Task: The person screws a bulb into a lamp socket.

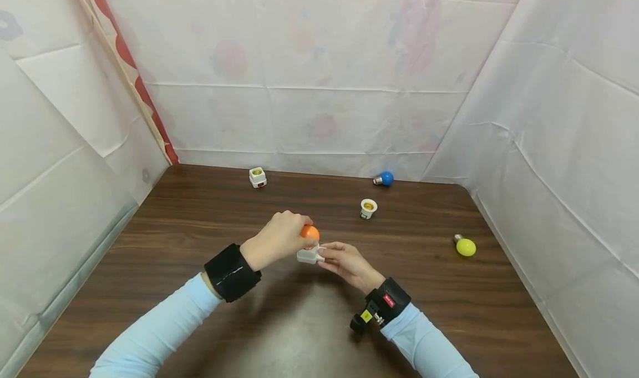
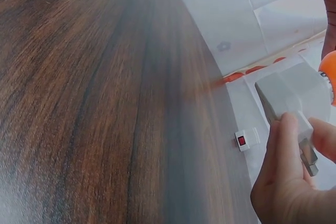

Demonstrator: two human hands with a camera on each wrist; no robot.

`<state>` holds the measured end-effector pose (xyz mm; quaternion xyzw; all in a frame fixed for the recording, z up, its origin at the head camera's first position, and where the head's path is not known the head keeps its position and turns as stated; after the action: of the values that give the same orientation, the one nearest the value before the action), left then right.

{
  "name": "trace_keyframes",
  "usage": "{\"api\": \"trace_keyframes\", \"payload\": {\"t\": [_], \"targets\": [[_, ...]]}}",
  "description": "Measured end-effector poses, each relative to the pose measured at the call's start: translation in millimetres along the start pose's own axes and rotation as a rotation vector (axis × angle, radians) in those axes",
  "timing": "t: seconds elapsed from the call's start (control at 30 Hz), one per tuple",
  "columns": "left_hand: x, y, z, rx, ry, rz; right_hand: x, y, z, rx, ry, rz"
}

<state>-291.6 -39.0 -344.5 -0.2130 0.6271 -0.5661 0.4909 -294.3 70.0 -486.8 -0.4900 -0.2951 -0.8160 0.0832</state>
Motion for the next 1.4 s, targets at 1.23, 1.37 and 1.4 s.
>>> {"api": "trace_keyframes", "payload": {"t": [1.23,1.37,1.4], "targets": [[-3.9,24.0,1.5,0.408,0.289,0.178,-6.6,1.7,-0.4,0.048,-0.001,0.015],[3.4,20.6,-2.3,0.306,0.206,0.18,-4.9,1.7,-0.7,0.04,-0.015,0.001],[5.4,19.0,-3.0,0.262,0.18,0.169,-5.2,1.1,-0.7,0.031,-0.014,-0.011]]}}
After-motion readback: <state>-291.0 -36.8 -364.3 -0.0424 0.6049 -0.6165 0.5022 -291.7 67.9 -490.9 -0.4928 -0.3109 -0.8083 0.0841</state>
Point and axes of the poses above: each hand's wrist, its own z-axis away from the middle knuckle, its own y-axis out of the palm, x = y × z, the point moved 9 cm from there along -z, towards the middle knuckle, and after that the axes turned 13 degrees about x, right-handed, at the moved point
